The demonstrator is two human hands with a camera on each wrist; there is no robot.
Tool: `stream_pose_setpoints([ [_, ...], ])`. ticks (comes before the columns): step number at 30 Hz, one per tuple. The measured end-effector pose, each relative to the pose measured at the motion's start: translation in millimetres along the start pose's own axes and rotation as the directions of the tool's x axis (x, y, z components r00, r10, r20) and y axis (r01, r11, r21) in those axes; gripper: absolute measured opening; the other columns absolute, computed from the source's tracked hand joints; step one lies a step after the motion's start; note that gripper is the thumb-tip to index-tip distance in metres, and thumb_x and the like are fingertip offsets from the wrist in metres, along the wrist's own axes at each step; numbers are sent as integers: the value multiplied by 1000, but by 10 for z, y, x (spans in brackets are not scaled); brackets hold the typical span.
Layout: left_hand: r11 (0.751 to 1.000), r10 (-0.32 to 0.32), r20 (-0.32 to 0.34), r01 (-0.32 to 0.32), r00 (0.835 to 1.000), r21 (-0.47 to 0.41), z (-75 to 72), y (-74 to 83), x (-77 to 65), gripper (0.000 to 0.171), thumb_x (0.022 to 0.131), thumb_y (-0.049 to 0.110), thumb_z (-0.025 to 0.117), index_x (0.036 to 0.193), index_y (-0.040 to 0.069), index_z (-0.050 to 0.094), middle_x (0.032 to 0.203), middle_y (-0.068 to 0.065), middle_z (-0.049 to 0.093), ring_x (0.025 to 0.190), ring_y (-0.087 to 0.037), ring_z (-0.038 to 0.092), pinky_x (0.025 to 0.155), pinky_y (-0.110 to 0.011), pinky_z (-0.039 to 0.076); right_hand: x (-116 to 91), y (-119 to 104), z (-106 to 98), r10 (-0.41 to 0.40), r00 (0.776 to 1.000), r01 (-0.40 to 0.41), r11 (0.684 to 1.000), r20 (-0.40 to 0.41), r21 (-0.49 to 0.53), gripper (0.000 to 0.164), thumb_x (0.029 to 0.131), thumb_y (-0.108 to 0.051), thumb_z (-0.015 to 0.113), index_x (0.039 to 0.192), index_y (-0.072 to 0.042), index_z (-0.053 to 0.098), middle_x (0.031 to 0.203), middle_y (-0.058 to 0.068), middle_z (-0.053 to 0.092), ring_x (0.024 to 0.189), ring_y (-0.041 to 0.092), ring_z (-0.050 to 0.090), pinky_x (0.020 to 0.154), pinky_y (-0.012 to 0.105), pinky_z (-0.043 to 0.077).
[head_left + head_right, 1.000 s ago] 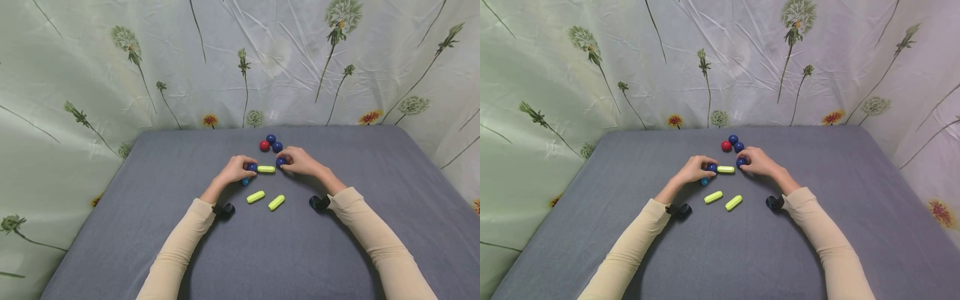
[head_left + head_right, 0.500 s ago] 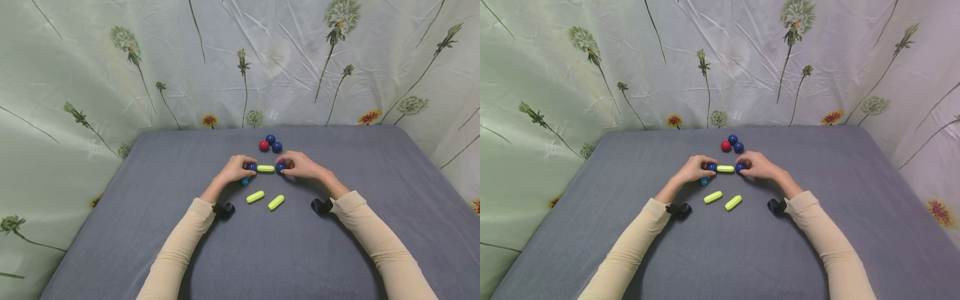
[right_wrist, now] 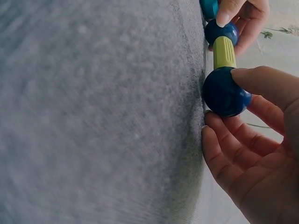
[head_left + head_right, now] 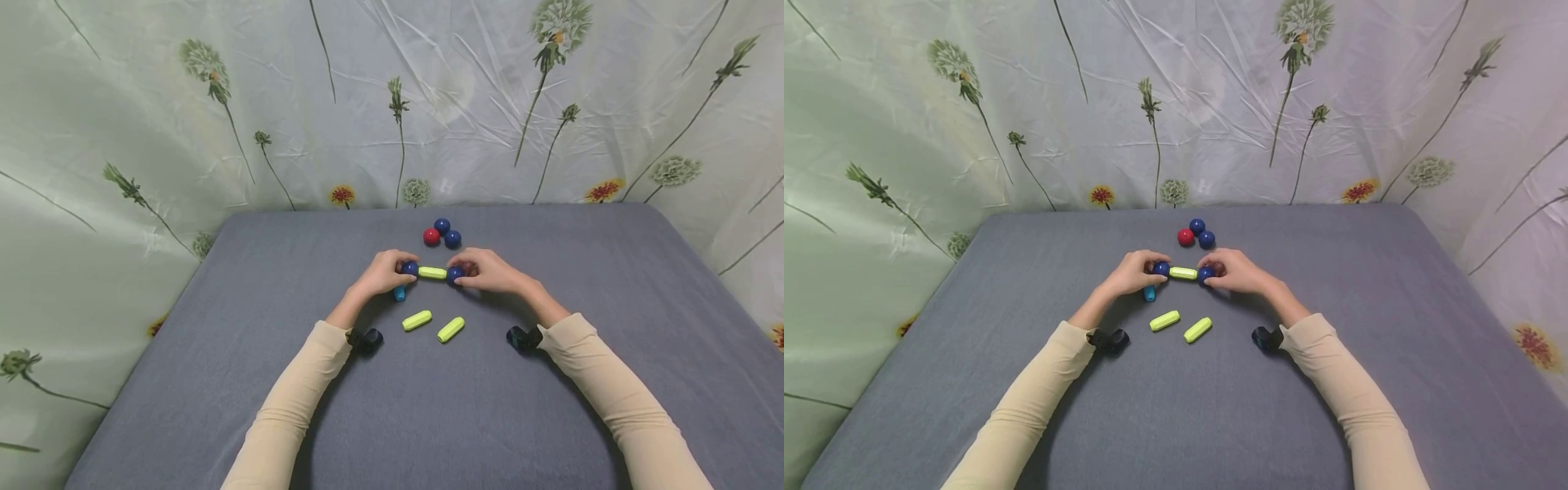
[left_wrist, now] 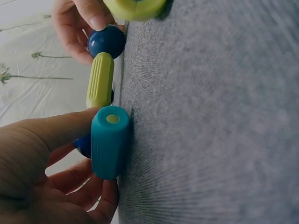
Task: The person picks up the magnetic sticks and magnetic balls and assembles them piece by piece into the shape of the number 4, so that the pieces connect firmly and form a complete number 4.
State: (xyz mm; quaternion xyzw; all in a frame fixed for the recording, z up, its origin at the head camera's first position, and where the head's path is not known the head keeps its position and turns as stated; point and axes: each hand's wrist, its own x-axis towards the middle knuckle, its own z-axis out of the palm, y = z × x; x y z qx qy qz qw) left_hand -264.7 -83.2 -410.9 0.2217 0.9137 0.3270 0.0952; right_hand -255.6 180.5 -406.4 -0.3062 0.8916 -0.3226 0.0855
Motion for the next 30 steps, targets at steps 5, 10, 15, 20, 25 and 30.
stream_pose_setpoints([
  [5,999,-37,-27,36,999,-10,10,-13,18,42,96,10,74,137,0,67,124,-21,70,92,-21,56,84,-32,47,-17,-23,21,8,1000,-8,1000,-20,21,30,94,-7,73,122,4,70,109,21,70,93,25,68,82,36,55],
  [10,997,-71,-75,68,995,-39,20,-8,24,43,97,10,72,139,0,64,130,-25,65,111,-34,67,96,-43,56,-16,-36,57,-1,999,2,999,-35,32,30,94,-7,75,121,4,70,105,19,71,92,23,67,83,38,56],
  [15,991,-105,-137,93,985,-95,29,-1,10,45,98,8,71,141,-1,61,129,-27,62,114,-40,69,96,-46,58,-22,-51,82,-11,999,12,999,-32,38,30,94,-8,75,121,5,70,105,19,72,91,22,67,83,37,57],
  [20,987,-120,-163,100,979,-125,36,8,-24,44,98,7,71,139,-1,61,128,-27,63,111,-39,70,95,-45,58,-38,-64,97,1,1000,0,999,-20,53,32,94,-7,75,123,6,70,109,20,73,92,23,69,84,37,58],
  [25,990,-92,-173,71,981,-122,24,14,-53,39,97,3,70,135,-1,65,123,-26,63,111,-38,70,94,-44,58,-35,-74,112,-7,1000,8,997,-12,73,32,94,-6,75,123,6,69,110,22,73,93,24,70,85,39,59],
  [30,992,-50,-151,31,987,-126,7,18,-76,42,98,-1,63,140,0,63,128,-28,60,117,-40,69,99,-44,58,-21,-87,128,-23,1000,23,995,-2,100,33,93,-3,74,124,8,68,111,23,73,94,25,71,87,41,60],
])
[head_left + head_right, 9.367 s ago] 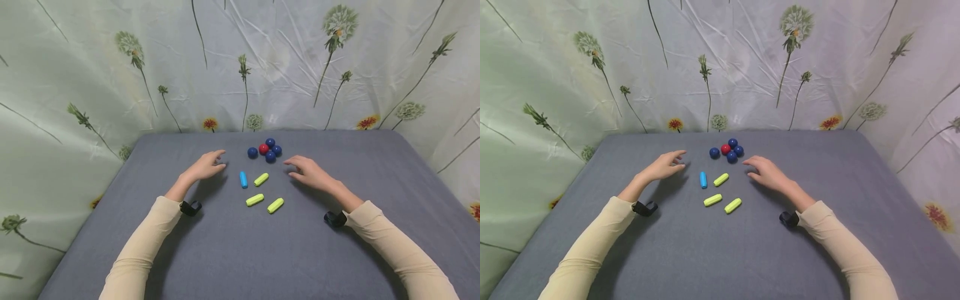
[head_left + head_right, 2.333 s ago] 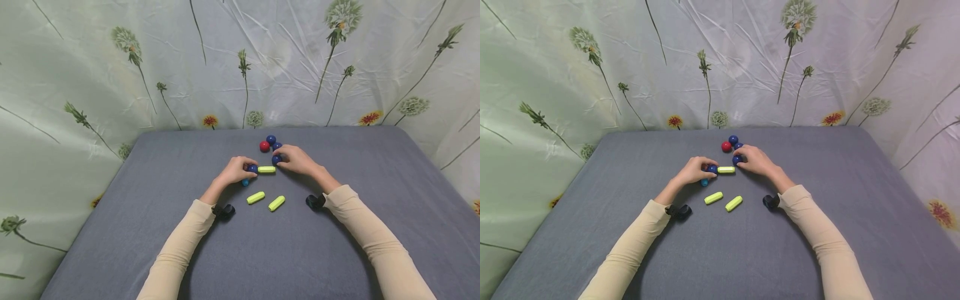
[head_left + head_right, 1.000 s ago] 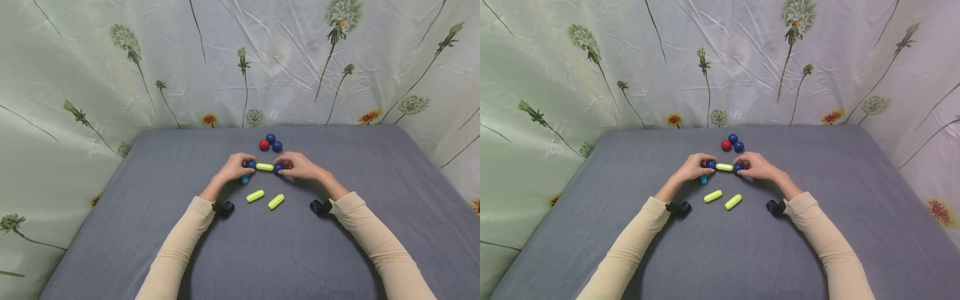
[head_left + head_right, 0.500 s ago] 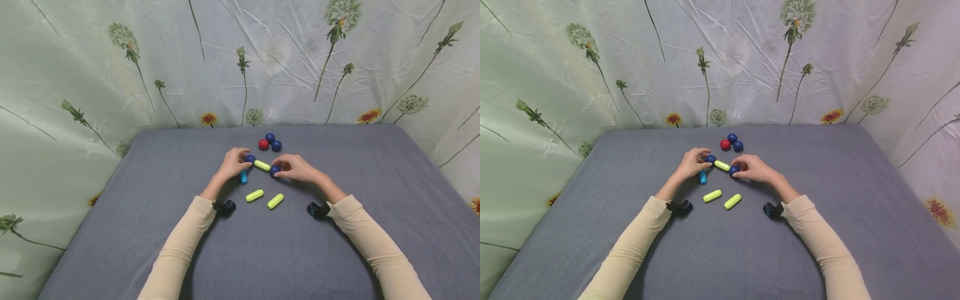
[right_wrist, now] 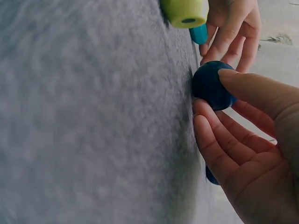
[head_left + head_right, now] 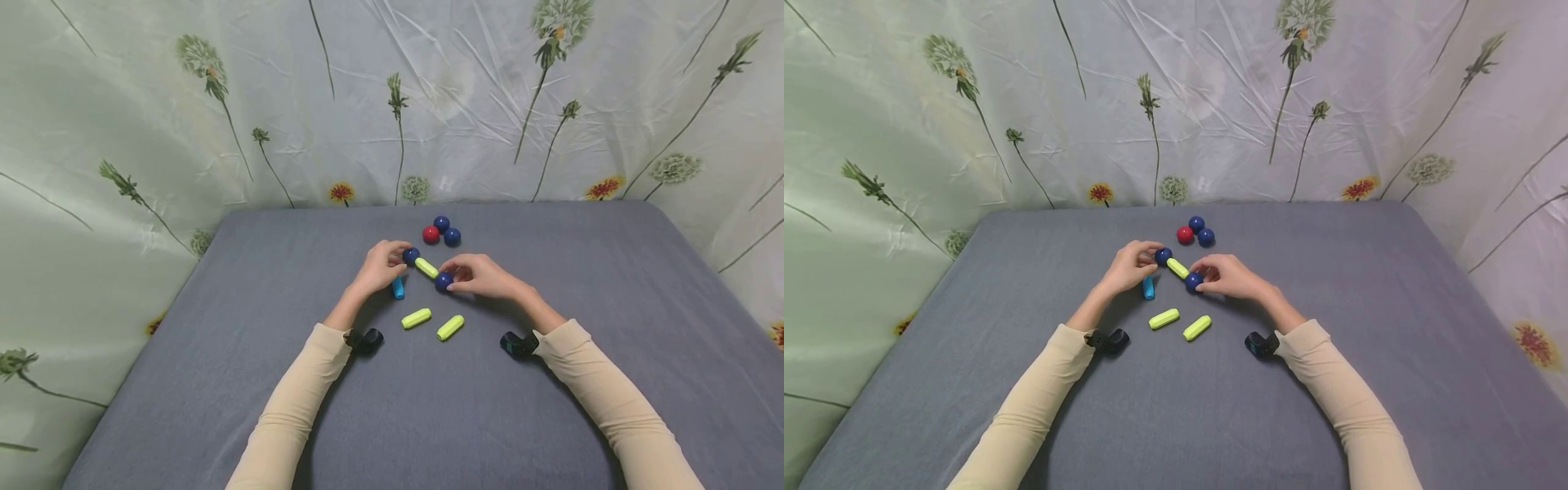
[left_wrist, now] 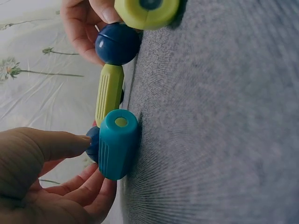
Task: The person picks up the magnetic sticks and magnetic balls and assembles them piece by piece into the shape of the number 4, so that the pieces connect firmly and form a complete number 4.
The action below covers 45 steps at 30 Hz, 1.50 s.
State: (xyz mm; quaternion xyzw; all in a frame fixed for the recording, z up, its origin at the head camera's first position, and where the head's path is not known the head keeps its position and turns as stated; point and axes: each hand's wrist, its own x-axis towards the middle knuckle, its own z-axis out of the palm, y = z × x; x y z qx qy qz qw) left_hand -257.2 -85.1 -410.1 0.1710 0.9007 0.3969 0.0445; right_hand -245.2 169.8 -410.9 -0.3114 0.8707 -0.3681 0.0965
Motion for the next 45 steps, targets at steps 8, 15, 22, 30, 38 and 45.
stream_pose_setpoints([
  [8,1000,3,56,-2,998,-19,11,-1,0,44,103,-3,54,146,3,59,139,-28,51,125,-41,66,102,-44,56,52,-53,47,-6,1000,6,1000,18,11,34,94,-1,72,125,9,67,111,23,73,95,26,72,89,43,61],
  [15,998,15,76,-11,997,-54,29,-49,34,43,102,-9,44,142,-4,60,143,-31,45,127,-41,65,106,-45,53,113,-106,101,-40,999,40,999,27,21,33,94,1,71,124,12,66,110,25,73,96,31,73,89,43,61],
  [22,997,27,86,-21,996,-72,19,-77,57,43,103,-9,41,143,-7,58,148,-33,41,129,-44,63,108,-48,51,167,-154,138,-45,998,43,998,40,37,33,95,1,70,126,11,66,113,25,72,100,34,73,93,43,60],
  [30,999,28,75,-25,997,-46,24,-113,78,41,104,-7,44,141,-7,60,152,-33,40,129,-43,62,111,-51,48,207,-217,161,-51,998,50,999,29,3,40,98,-2,67,136,7,61,123,26,68,102,33,72,92,44,60],
  [38,999,44,67,-42,997,-26,9,-135,87,40,104,-6,43,139,-7,61,151,-32,42,132,-44,58,112,-52,47,316,-345,204,-77,997,75,995,-18,-63,31,99,-5,66,128,5,68,125,24,60,95,28,67,84,40,57],
  [45,997,76,69,-77,995,22,-40,-161,106,40,104,-6,41,138,-8,62,149,-32,47,139,-45,47,115,-55,42,435,-435,300,-137,990,133,981,-17,-140,22,99,-8,67,116,4,74,121,21,69,102,31,63,87,41,52],
])
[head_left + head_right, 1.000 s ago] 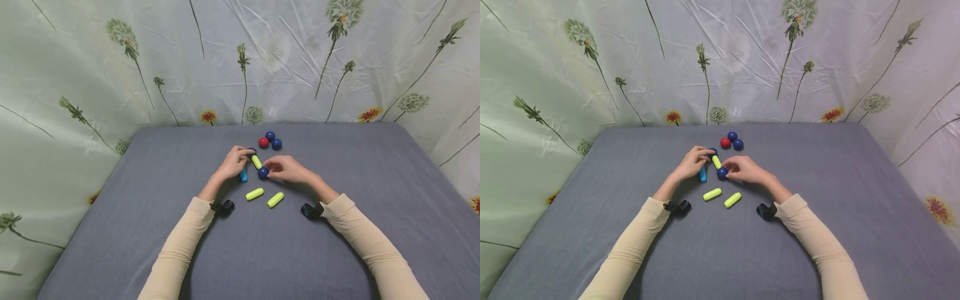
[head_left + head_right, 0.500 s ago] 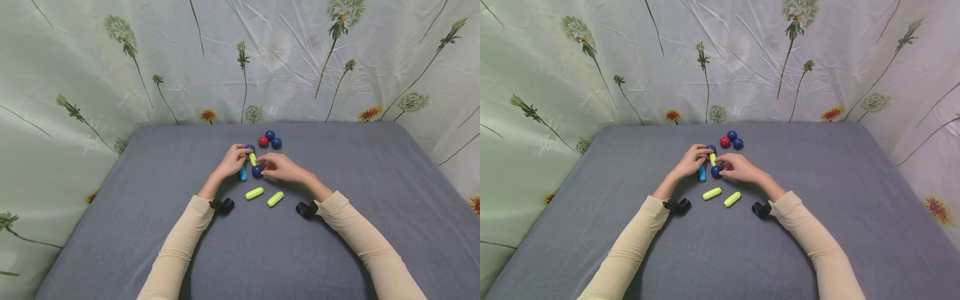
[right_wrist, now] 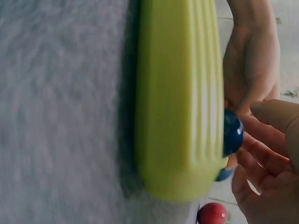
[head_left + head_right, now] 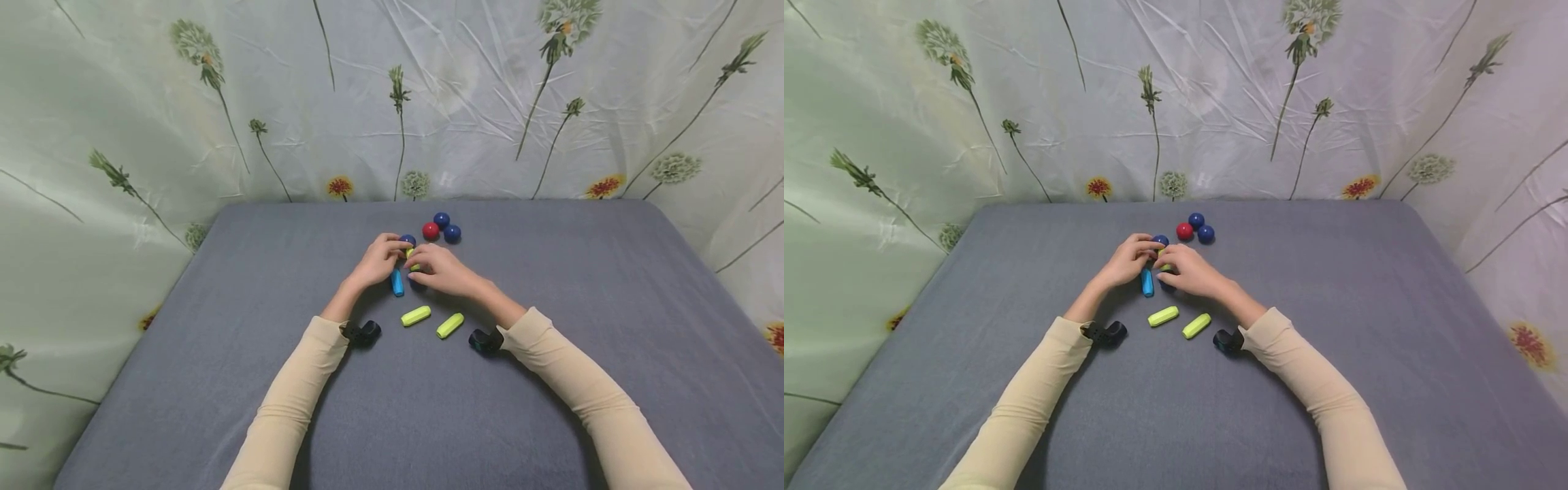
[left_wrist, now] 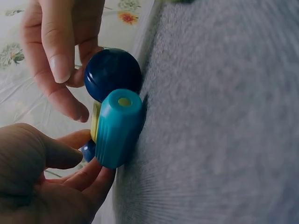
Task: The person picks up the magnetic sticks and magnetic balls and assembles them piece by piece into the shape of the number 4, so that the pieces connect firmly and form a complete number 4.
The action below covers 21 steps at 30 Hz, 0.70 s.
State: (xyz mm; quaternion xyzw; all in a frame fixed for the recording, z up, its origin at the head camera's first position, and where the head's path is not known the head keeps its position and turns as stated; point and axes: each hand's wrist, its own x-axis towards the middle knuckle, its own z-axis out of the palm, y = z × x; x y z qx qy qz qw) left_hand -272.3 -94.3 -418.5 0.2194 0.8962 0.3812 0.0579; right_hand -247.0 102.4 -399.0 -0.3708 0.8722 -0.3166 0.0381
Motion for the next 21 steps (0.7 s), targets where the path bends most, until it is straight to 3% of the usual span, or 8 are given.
stream_pose_setpoints([
  [4,1000,8,1,-8,1000,1,-14,-5,-1,40,103,-8,42,138,-9,61,149,-33,47,138,-45,49,116,-55,42,28,-29,42,-10,1000,11,999,27,-49,24,100,-11,67,119,2,74,116,18,74,103,30,62,88,42,49],
  [8,1000,5,-2,-5,1000,-7,-19,-7,0,41,101,-10,42,137,-10,61,149,-34,46,135,-45,54,115,-54,43,30,-53,66,-13,997,20,996,79,-90,30,101,-14,66,127,-1,72,117,14,76,95,25,58,83,35,45],
  [13,1000,-6,2,6,1000,-11,-21,-4,4,42,101,-10,41,137,-9,62,150,-33,45,137,-45,52,118,-55,40,30,-96,74,-29,993,50,982,118,-183,31,102,-19,66,129,-6,73,121,10,77,96,24,57,82,34,46],
  [21,1000,-20,6,20,1000,7,-33,17,-5,42,102,-9,41,137,-7,63,151,-32,45,142,-45,47,120,-55,38,49,-152,92,-96,981,151,920,166,-362,27,102,-24,66,124,-15,78,115,7,78,100,25,62,83,37,51],
])
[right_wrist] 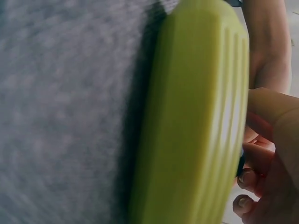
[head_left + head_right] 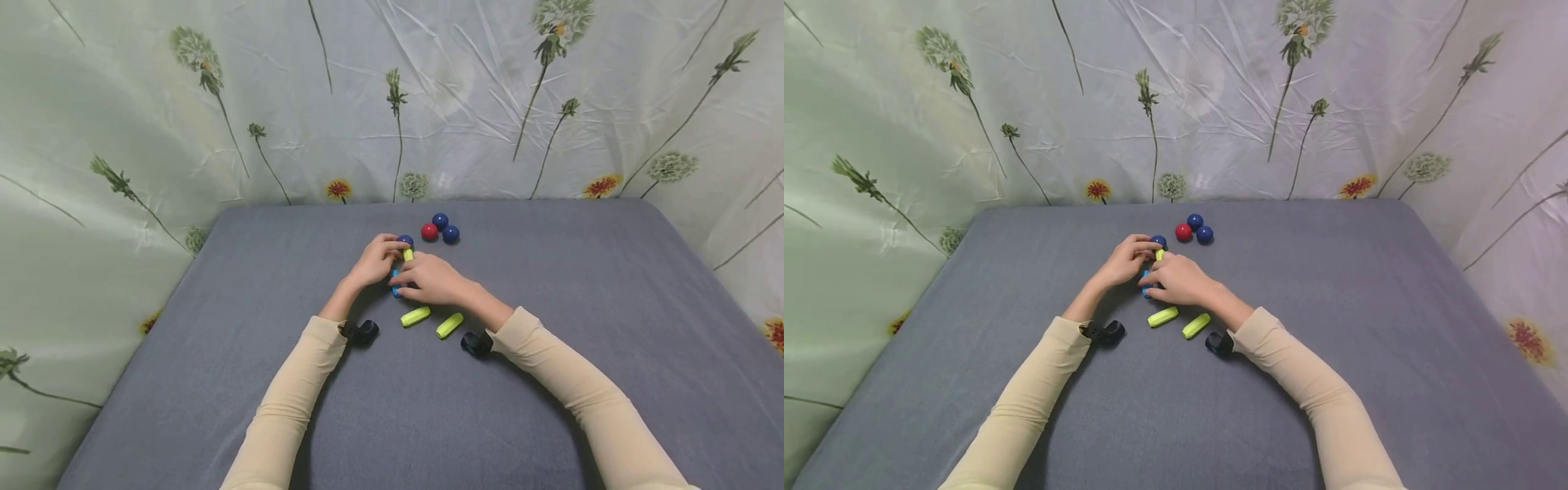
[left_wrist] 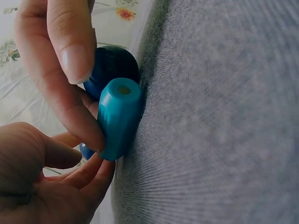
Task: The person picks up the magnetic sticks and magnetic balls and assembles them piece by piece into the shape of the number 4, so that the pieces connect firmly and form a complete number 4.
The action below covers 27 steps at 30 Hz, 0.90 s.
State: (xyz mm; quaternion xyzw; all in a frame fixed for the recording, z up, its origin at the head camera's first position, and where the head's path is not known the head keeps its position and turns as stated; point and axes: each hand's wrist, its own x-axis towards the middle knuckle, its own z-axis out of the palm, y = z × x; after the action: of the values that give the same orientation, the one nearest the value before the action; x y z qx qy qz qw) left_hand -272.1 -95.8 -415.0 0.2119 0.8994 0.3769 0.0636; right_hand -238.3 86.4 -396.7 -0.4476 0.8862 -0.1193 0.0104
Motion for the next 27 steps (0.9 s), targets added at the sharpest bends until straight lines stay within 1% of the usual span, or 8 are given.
stream_pose_setpoints([
  [5,1000,-12,3,12,1000,1,1,4,1,40,103,-7,44,137,-5,64,153,-31,45,144,-44,46,121,-56,36,-7,-29,1,-50,999,50,993,7,-106,26,101,-28,67,123,-20,79,110,4,78,92,22,58,72,32,43],
  [8,1000,-7,6,7,1000,6,-3,8,4,39,103,-6,45,137,-5,64,153,-31,45,142,-44,48,120,-56,37,-25,-42,14,-97,995,92,985,-21,-146,24,99,-28,70,119,-20,80,107,3,77,91,21,58,70,32,41],
  [11,1000,6,4,-6,1000,11,-5,4,5,38,104,-5,46,137,-6,64,152,-31,46,141,-45,49,119,-55,39,-46,-43,37,-153,986,141,976,-61,-164,19,97,-26,73,113,-20,82,103,2,77,88,21,59,70,33,43],
  [14,1000,19,-5,-19,1000,16,-3,-1,6,36,104,-4,47,135,-6,65,151,-32,47,141,-45,48,117,-54,41,-66,-36,56,-199,976,184,971,-88,-153,15,95,-23,75,108,-19,82,100,1,78,86,20,60,72,32,44],
  [18,1000,14,-13,-14,1000,-9,7,-10,5,35,104,-3,49,135,-8,65,150,-33,46,136,-45,55,112,-50,48,-94,-23,56,-228,969,218,971,-95,-101,11,93,-16,77,103,-15,82,98,3,78,82,19,58,72,27,43],
  [21,999,1,-18,-2,1000,-43,15,-21,6,35,104,0,53,135,-9,64,150,-33,45,130,-44,62,108,-48,52,-115,-18,44,-217,973,213,976,-76,-50,11,92,-13,78,103,-13,81,97,3,77,82,18,55,74,25,40],
  [23,998,-8,-22,6,1000,-65,18,-19,6,35,103,2,56,135,-9,64,150,-33,45,127,-44,64,107,-48,53,-130,-15,37,-202,978,201,979,-61,-16,11,93,-11,78,103,-12,81,98,4,77,83,18,54,75,26,40],
  [27,997,-16,-31,14,999,-80,14,22,8,36,102,6,61,134,-10,64,149,-34,46,125,-44,66,104,-48,55,-171,7,39,-186,981,188,982,-58,18,11,94,-8,76,102,-12,81,99,4,77,91,20,60,82,30,49],
])
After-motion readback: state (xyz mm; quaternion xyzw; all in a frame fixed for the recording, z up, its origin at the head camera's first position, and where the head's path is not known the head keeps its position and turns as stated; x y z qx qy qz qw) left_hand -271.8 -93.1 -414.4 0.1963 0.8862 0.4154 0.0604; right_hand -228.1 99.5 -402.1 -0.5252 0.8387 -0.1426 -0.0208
